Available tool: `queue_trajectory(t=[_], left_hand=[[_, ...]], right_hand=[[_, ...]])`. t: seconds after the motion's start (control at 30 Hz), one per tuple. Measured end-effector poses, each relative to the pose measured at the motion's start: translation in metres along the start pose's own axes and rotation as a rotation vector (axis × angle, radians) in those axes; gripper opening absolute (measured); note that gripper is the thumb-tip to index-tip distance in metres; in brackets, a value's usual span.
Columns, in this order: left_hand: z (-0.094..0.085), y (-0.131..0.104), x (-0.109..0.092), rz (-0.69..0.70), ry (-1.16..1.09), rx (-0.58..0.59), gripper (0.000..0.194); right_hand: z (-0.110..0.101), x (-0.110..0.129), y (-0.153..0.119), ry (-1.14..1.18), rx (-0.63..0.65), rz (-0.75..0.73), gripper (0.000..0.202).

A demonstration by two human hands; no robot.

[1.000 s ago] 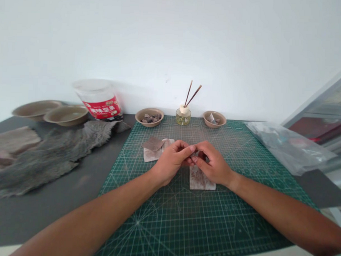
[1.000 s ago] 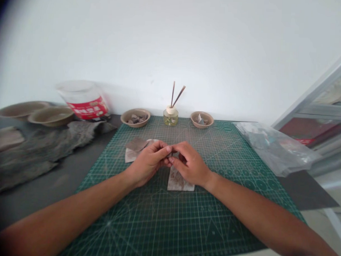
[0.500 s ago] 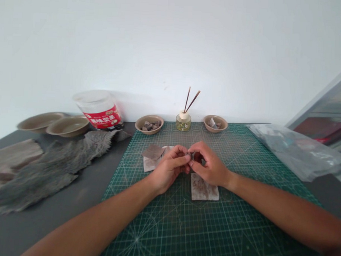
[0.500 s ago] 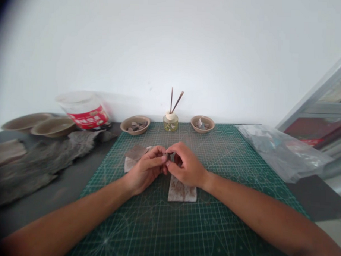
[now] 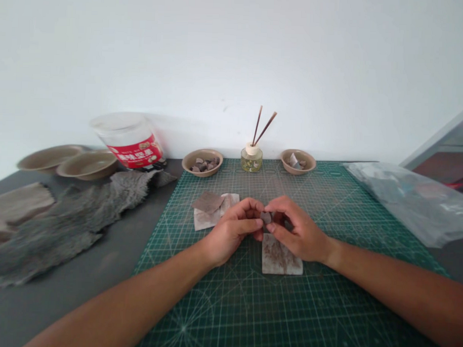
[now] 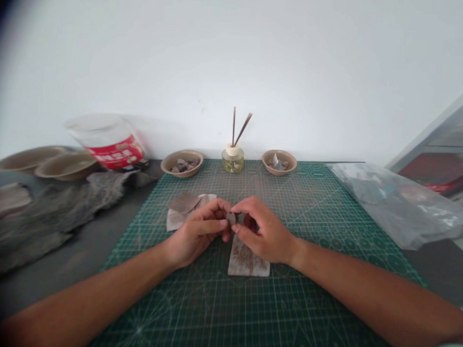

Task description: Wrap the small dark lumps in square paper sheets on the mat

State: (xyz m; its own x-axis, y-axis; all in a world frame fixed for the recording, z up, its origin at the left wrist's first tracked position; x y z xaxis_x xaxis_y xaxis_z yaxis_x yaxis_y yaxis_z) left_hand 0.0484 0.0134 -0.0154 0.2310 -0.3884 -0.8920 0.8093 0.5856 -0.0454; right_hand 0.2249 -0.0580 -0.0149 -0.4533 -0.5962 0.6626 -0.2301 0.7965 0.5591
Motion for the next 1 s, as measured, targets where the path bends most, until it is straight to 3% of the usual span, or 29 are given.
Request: queue_trajectory(t=[0.37,0.77,1.0], left_hand=[[0.0033,-0.001,-0.001,0.071,0.097,-0.026,0.021],[0.0037,-0.0033,-0.0016,0.094,0.134,0.003,0.024],[0.0083,-0.0067,-0.0042,0.112,0.261,0.014,0.022]], right_hand=[[0.0007,-0.0004,-0.0043,-0.017,-0.029,0.06,0.035],[0.0013,0.0016,-0.004,-0.079,-0.095,-0.065,0.033],[0.0005,0.0007,-0.0032,-0.142,-0.067,-0.142,0.031]])
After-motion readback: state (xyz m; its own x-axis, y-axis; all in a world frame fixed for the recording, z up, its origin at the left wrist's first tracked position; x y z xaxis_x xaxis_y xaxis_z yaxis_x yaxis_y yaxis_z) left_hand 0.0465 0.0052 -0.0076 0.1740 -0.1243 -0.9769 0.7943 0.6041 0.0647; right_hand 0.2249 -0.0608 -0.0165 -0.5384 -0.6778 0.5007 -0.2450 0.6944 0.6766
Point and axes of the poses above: each hand's wrist, its own y-axis towards the middle knuckle, its own z-axis out of the palm, x = y × z, the point moved 1 cm from there along y, towards the middle knuckle, and after that the axes turned 4 degrees about -z, right-handed, at the moved point
